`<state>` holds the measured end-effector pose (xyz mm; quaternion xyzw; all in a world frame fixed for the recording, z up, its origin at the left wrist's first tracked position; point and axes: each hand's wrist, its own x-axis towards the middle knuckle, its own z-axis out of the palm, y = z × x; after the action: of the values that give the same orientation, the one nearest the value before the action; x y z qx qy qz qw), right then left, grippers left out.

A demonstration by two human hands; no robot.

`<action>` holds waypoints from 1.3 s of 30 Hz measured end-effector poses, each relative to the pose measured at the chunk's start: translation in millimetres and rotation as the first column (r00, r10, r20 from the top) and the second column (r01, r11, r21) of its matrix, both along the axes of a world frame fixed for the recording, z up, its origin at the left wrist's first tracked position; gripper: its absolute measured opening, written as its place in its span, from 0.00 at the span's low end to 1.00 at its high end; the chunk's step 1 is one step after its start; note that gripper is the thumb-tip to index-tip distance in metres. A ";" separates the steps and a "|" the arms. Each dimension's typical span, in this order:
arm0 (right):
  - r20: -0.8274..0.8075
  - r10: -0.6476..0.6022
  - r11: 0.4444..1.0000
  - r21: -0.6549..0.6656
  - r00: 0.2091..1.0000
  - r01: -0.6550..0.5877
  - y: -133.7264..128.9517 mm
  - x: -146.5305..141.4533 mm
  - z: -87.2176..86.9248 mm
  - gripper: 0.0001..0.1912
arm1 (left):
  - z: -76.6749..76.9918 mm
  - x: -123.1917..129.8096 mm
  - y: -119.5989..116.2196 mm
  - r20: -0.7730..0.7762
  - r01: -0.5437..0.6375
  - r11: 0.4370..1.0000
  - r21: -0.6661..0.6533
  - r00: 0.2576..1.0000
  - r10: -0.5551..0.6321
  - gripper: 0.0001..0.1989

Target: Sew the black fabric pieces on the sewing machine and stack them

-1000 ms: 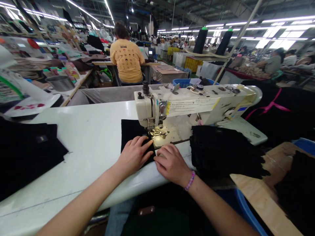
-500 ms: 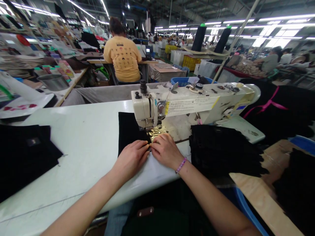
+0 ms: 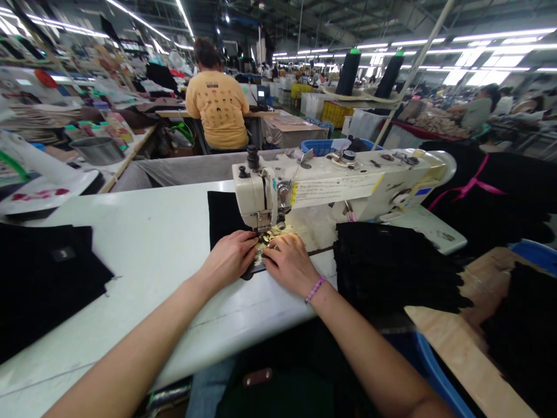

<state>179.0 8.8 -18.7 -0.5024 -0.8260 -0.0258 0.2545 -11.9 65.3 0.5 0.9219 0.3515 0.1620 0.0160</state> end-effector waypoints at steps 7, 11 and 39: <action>-0.107 -0.049 0.996 -0.075 0.993 0.041 -41.7 0.7 -8.4 0.16 | -2.4 -2.8 3.2 -0.002 -0.017 1.000 0.014 1.000 0.017 0.17; -0.126 -0.056 0.995 -0.085 0.990 0.045 -46.7 -0.7 -8.9 0.14 | -8.5 -3.6 1.9 0.006 -0.066 0.998 -0.004 0.998 0.066 0.19; -0.190 0.082 0.990 0.128 0.978 -0.058 -45.7 6.2 -44.9 0.13 | 11.3 -59.7 12.0 0.284 -0.701 0.445 -0.558 0.342 0.896 0.15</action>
<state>185.1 -36.9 -63.5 -0.4567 -0.8112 -0.0178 0.3648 -71.6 77.3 11.8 0.5144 0.7641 0.3396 0.1902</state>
